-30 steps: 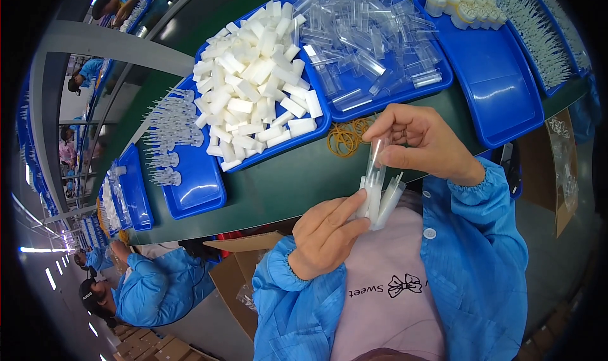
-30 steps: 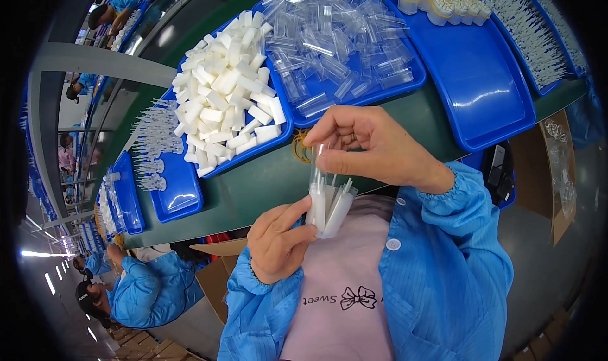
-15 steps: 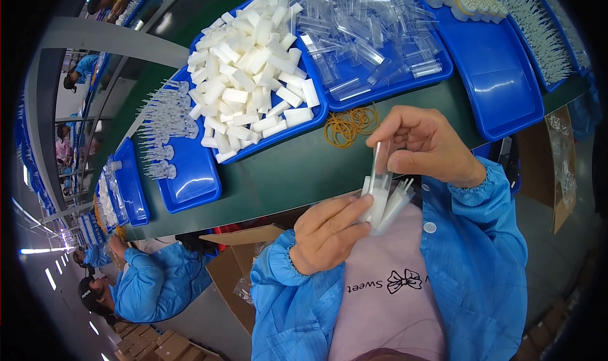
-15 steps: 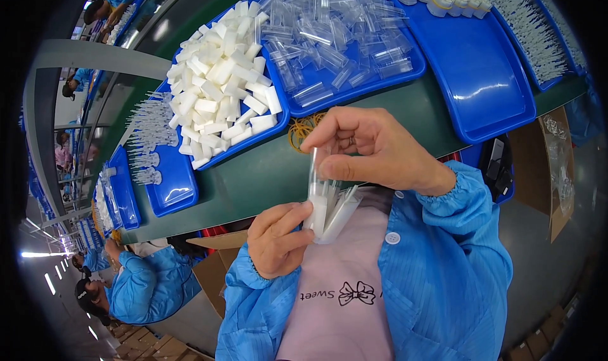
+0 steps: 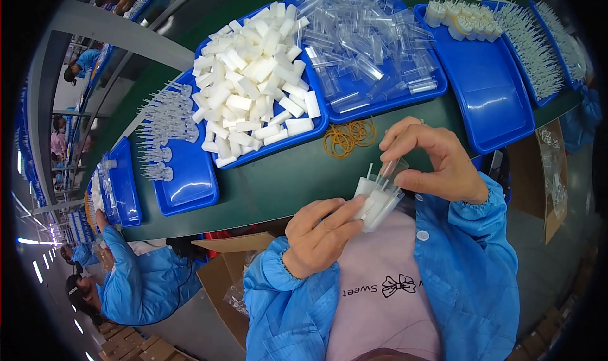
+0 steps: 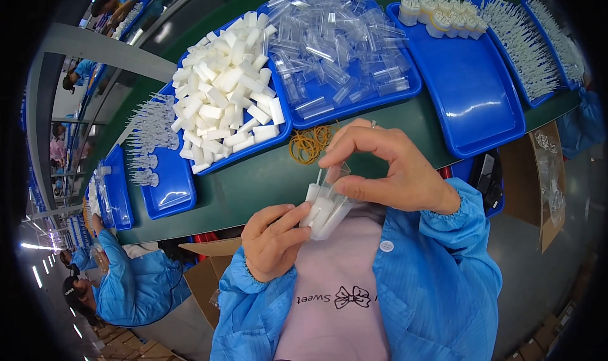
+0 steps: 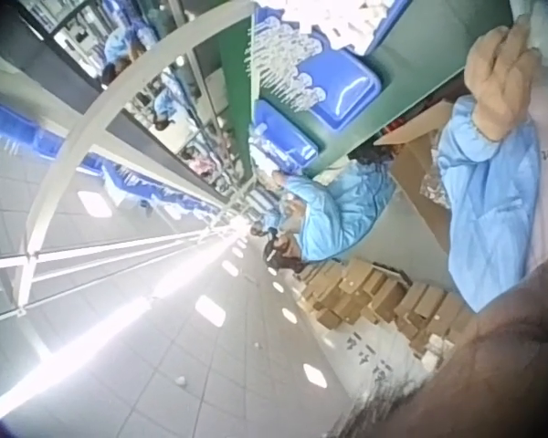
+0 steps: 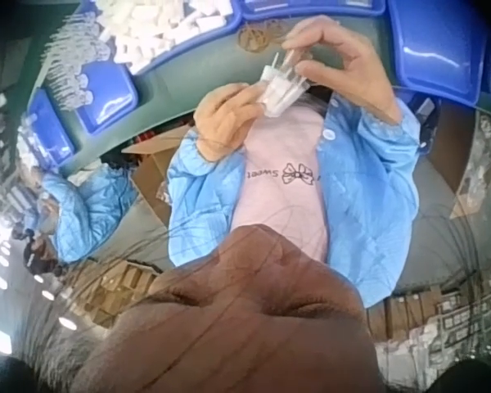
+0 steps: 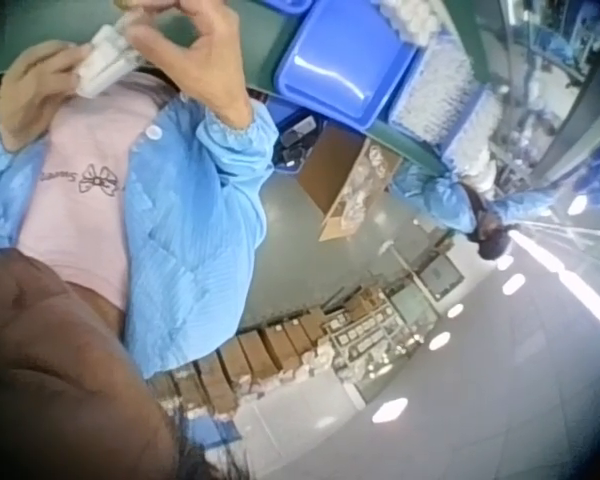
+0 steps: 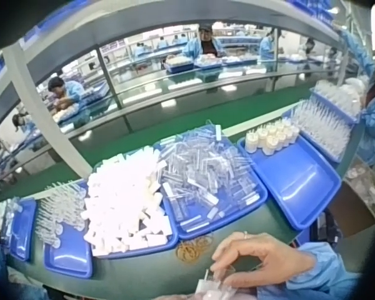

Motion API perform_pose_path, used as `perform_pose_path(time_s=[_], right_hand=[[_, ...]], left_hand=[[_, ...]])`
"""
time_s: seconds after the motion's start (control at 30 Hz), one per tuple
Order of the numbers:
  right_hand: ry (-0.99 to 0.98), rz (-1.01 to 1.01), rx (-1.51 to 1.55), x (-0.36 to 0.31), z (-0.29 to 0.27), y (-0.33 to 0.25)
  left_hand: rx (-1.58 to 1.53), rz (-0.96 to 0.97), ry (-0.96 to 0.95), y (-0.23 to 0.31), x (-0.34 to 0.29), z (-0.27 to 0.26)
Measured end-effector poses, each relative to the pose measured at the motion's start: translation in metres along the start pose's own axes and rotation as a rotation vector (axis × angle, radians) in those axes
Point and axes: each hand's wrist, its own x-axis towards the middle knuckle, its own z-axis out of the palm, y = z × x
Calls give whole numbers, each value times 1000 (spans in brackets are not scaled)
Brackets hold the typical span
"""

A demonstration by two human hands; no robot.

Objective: The person assembles filter components by mounting white foam pieces and plastic tubes onto pronged bases by hand, securing each bundle with a rubber band, and placing the finished bundles onto a tray.

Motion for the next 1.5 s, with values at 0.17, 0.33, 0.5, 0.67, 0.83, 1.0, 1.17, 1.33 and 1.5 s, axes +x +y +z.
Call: perform_pose_path(time_s=[0.17,0.33,0.5,0.67,0.83,1.0,1.17,1.33,1.5], right_hand=[[78,172,231,-6,19,11],[-49,177,117,-3,19,3],[-38,196,140,-6,26,4],[17,180,127,-7,29,13],[65,155,142,0,28,14],[128,136,224,1,29,17],[151,130,254,3,33,14],[152,110,165,9,31,17],[252,-78,-410,43,1,20]], left_hand=[[41,1,19,2,2,-3],[52,31,53,4,-3,-8],[59,12,160,0,-4,-5],[106,-5,184,-8,-3,0],[-75,-222,292,-16,-6,9],[-319,-359,293,-23,-6,12],[-394,-309,419,-19,0,22],[-220,-273,322,-21,1,17],[-393,-490,329,-30,-9,19]])
